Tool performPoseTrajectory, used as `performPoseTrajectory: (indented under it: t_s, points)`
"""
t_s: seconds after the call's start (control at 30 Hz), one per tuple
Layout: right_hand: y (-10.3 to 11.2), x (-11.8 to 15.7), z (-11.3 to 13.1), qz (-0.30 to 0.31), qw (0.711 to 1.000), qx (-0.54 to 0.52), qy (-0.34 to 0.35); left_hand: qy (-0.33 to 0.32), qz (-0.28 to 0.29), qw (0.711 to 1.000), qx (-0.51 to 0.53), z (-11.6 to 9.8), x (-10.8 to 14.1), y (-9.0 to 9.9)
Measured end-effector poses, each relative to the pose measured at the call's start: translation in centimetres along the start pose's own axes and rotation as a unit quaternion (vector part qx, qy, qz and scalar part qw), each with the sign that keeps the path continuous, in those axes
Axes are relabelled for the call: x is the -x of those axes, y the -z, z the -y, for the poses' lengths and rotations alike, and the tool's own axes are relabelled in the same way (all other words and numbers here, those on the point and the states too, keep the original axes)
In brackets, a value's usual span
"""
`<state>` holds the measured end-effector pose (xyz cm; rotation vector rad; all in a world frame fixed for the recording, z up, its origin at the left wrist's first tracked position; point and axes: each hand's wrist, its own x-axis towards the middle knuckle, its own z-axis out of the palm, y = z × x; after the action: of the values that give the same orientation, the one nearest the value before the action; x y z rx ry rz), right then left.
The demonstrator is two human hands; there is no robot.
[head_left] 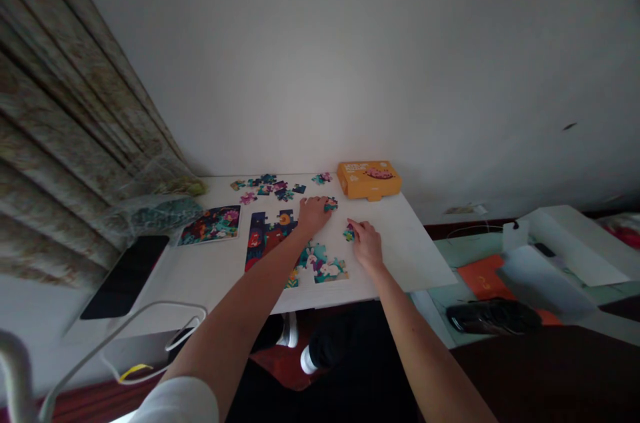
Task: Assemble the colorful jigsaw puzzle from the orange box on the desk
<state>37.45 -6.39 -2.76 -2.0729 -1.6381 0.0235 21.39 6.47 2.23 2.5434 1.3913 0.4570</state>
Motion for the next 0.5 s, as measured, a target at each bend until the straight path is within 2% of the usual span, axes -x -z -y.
performPoseTrajectory:
  t_s: [0.13, 0.23, 0.4, 0.5]
  points:
    - [0.3, 0.2, 0.8, -0.017, 1.0, 0.012, -0.005, 0.034, -0.03, 0.999, -0.023, 1.3, 1.8, 0.5]
    - [0.8, 0.3, 1.4, -0.016, 1.0, 0.013, -0.005, 0.044, -0.026, 0.998, -0.031, 2.1, 2.8, 1.2]
    - [1.4, 0.5, 1.8, 0.002, 1.0, 0.012, 0.003, 0.009, -0.018, 1.0, -0.007, 3.2, 5.0, 2.4]
    - [1.4, 0.5, 1.7, 0.002, 1.0, 0.016, 0.008, -0.011, -0.04, 0.999, -0.003, 5.6, 8.2, 3.2]
